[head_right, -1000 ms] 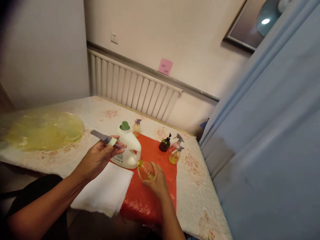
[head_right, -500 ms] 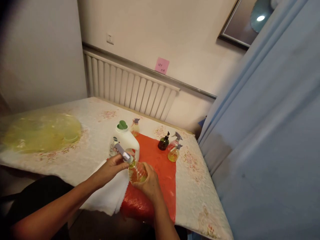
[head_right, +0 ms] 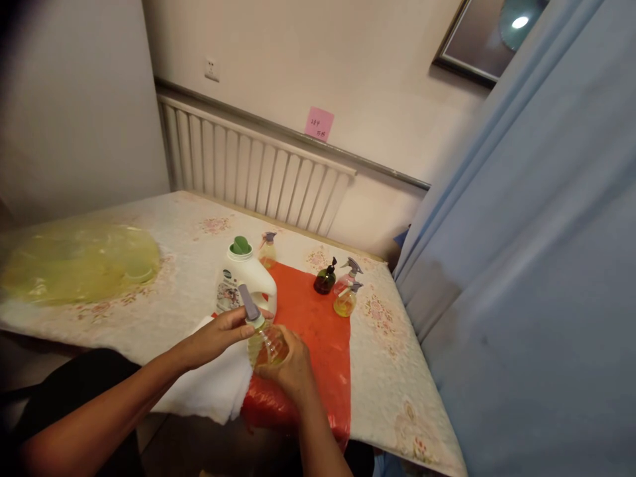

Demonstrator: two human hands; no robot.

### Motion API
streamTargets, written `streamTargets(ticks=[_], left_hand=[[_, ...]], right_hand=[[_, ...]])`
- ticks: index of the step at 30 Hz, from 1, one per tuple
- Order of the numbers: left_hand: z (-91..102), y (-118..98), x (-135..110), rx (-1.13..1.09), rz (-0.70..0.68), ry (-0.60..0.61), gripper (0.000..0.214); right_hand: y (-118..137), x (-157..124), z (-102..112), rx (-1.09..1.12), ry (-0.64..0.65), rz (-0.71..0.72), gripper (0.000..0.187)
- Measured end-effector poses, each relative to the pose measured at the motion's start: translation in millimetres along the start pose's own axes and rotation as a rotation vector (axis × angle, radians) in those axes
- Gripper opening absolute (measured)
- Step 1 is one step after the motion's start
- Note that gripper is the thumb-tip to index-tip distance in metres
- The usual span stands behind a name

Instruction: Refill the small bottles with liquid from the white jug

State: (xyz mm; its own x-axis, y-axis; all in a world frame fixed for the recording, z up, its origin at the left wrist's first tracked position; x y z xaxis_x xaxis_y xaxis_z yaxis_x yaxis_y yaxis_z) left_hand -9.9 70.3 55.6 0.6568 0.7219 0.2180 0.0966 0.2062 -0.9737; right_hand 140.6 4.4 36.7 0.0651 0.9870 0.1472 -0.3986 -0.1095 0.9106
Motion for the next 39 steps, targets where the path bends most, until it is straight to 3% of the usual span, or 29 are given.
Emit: streamTargets(ticks=[6, 12, 20, 31, 39], left_hand=[[2.4, -5.7, -0.3, 0.074, -0.006, 0.089, 0.037], [0.8, -2.2, 2.5, -0.056, 0.041, 0.168, 0.041], [0.7, -4.4, 7.3, -0.049, 0.076, -0.046, 0.04], [-3.9, -3.0, 12.3, -0.402, 0.032, -0.266, 0.03], [-2.6, 0.6, 10.3, -0.389, 0.066, -0.188, 0.032]], right_hand=[[-12.1, -0.7, -10.4, 0.231, 0.061, -0.06, 0.071], [-11.2, -3.8, -19.7, 0.423, 0.153, -0.134, 0.071], [-2.1, -4.1, -19.5, 0.356, 0.108, -0.139, 0.064], [-0.2, -3.6, -19.3, 0.299, 0.059, -0.138, 0.058], [-4.0, -6.1, -20.0, 0.368, 0.074, -0.155, 0.056]])
Point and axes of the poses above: each hand's wrist, its own x-axis towards the middle knuckle, its own z-axis out of the back of the hand, y = z × x, the point moved 6 cm from there along x, towards the middle knuckle, and after that the axes turned 1 degree about -x, right-handed, at the moved point
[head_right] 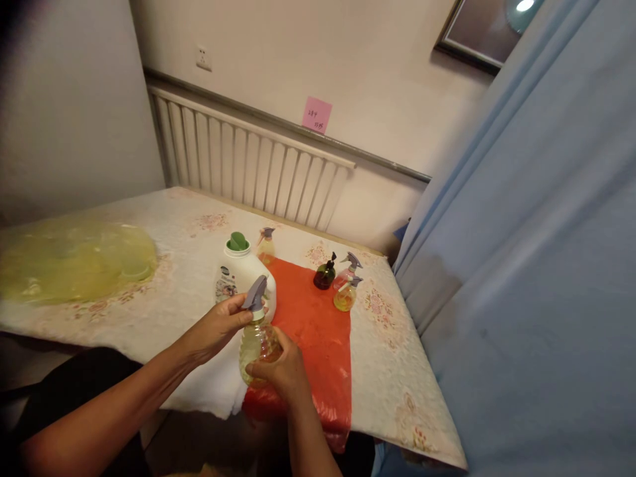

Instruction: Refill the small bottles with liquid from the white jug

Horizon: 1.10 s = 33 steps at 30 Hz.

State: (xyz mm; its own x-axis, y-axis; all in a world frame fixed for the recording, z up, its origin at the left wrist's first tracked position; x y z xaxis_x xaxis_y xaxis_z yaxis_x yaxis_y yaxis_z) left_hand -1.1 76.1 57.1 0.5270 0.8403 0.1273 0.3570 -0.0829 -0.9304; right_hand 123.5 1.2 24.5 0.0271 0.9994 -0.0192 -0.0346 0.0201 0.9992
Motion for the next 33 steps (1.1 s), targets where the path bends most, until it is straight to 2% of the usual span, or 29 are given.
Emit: streamTargets(ticks=[8, 14, 21, 29, 33], left_hand=[[-4.1, -3.0, -0.6, 0.022, -0.019, 0.122, 0.041], [-3.0, 2.8, -0.3, -0.045, 0.04, 0.079, 0.04], [2.5, 5.7, 5.8, 0.033, -0.006, -0.001, 0.035], [-3.4, -3.6, 3.2, 0.009, -0.025, 0.013, 0.037], [-3.2, -6.1, 3.3, 0.096, -0.032, 0.04, 0.039]], right_hand=[[-3.2, -0.9, -0.8, 0.05, 0.034, 0.002, 0.056], [-6.7, -0.4, 0.5, 0.066, 0.026, -0.005, 0.058], [-3.5, -0.7, 0.3, 0.032, 0.005, -0.007, 0.058], [-7.0, -0.7, -0.2, 0.063, 0.04, 0.005, 0.057], [-8.0, -1.2, 1.5, 0.003, 0.025, 0.007, 0.056]])
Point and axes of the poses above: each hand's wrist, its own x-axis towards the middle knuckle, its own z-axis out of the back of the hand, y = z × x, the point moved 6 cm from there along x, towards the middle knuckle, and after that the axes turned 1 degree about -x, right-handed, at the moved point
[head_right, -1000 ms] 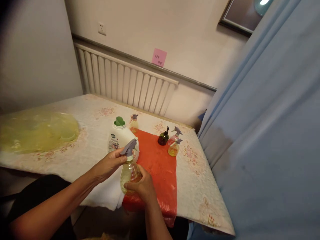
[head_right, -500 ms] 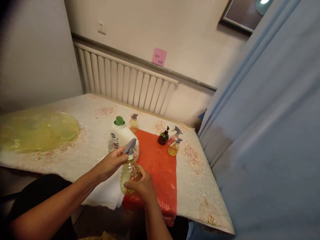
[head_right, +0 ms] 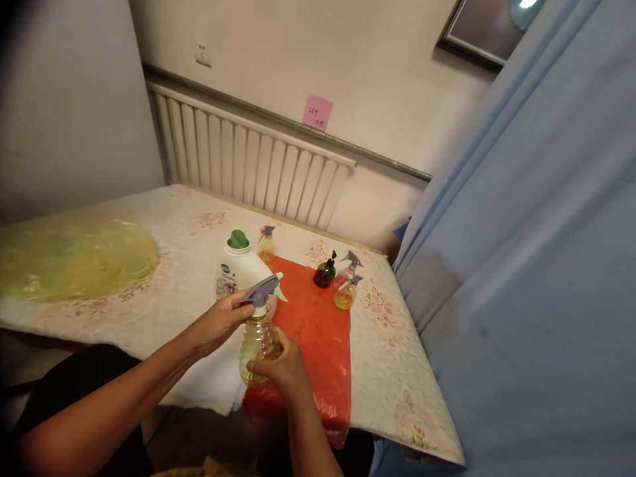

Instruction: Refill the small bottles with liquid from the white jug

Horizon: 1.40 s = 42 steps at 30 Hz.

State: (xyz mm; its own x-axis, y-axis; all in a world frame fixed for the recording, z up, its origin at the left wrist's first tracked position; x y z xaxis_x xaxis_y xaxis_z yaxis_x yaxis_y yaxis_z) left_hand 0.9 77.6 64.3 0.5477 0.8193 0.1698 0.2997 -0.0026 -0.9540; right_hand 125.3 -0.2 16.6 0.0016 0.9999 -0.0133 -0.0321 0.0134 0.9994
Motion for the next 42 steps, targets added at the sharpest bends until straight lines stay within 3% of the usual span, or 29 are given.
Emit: streamTargets(ticks=[5, 11, 14, 20, 28, 37, 42], left_hand=[[5.6, 1.6, 0.8, 0.064, -0.017, 0.006, 0.038], [-2.2, -1.2, -1.2, -0.107, -0.004, 0.12, 0.041], [-2.6, -0.6, -2.1, -0.114, -0.003, 0.099, 0.044], [9.9, 14.0, 2.6, -0.019, -0.012, -0.054, 0.041], [0.9, 9.9, 1.0, -0.14, -0.035, 0.021, 0.048], [1.7, 16.1, 4.6, -0.146, -0.03, -0.057, 0.046], [-2.4, 20.8, 5.0, -0.247, 0.016, 0.011, 0.041]], right_hand=[[1.2, -0.1, 0.5, 0.007, -0.006, 0.005, 0.056], [-1.5, 0.8, -2.0, 0.079, 0.014, 0.012, 0.057], [0.7, 0.6, -3.2, 0.049, 0.008, 0.004, 0.056], [0.5, 1.6, -2.6, 0.059, -0.012, -0.01, 0.059], [-6.6, 2.9, 0.3, 0.112, -0.006, -0.012, 0.058], [-3.8, 0.7, 2.2, 0.098, -0.014, -0.004, 0.057], [-5.8, 0.8, 4.0, 0.1, -0.028, -0.022, 0.057]])
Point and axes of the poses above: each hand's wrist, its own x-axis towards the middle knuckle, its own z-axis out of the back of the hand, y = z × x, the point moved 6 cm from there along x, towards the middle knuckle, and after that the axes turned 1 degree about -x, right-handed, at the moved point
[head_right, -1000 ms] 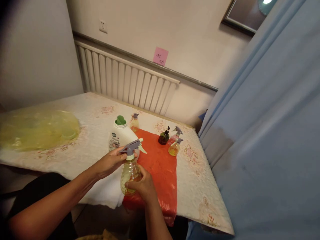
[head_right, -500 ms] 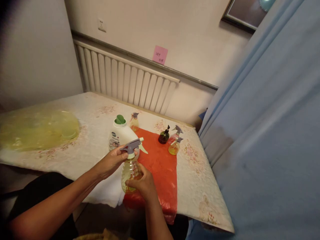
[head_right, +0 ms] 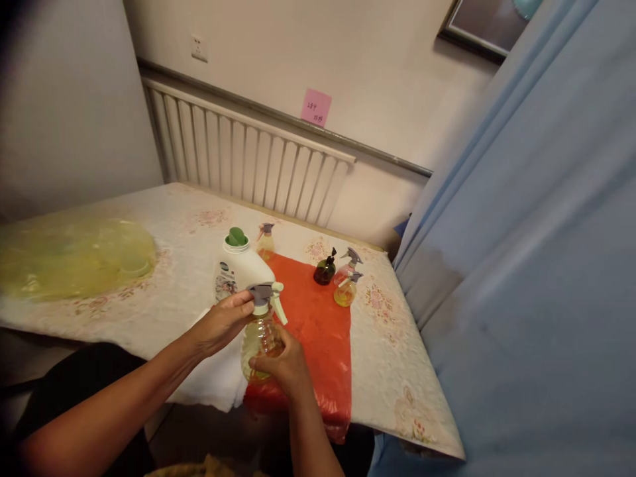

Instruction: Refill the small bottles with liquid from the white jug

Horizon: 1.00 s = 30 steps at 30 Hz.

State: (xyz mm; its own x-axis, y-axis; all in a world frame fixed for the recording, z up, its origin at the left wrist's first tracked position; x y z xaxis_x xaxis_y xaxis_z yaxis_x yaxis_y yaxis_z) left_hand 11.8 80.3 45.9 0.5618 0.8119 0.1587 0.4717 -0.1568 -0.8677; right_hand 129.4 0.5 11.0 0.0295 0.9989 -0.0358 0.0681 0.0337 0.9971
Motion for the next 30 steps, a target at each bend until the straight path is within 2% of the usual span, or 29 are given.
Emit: streamTargets(ticks=[7, 13, 17, 20, 23, 26, 30], left_hand=[[-1.5, -2.6, 0.0, 0.029, -0.018, -0.051, 0.04], [-4.7, -0.6, -1.4, -0.01, 0.091, -0.04, 0.041], [1.8, 1.8, -0.3, 0.075, 0.005, -0.051, 0.051], [5.1, 1.0, 0.3, 0.168, -0.054, -0.06, 0.047], [1.5, -5.5, -1.9, 0.283, -0.069, -0.051, 0.042], [-3.7, -15.4, -4.8, 0.371, -0.086, -0.055, 0.046], [-9.6, -18.2, -4.2, 0.381, -0.101, 0.023, 0.052]], right_hand=[[0.6, 0.1, -1.0, -0.016, -0.029, -0.002, 0.053], [6.9, -1.7, -2.0, -0.027, -0.013, 0.001, 0.051], [7.5, -1.1, -1.5, -0.045, -0.012, 0.016, 0.05], [6.9, -0.5, -2.2, -0.002, 0.012, 0.028, 0.052], [6.1, -0.2, -1.2, 0.005, 0.02, 0.022, 0.053], [5.2, 0.2, -0.3, -0.025, 0.032, 0.019, 0.054], [1.8, 2.5, -0.2, -0.031, 0.054, 0.03, 0.061]])
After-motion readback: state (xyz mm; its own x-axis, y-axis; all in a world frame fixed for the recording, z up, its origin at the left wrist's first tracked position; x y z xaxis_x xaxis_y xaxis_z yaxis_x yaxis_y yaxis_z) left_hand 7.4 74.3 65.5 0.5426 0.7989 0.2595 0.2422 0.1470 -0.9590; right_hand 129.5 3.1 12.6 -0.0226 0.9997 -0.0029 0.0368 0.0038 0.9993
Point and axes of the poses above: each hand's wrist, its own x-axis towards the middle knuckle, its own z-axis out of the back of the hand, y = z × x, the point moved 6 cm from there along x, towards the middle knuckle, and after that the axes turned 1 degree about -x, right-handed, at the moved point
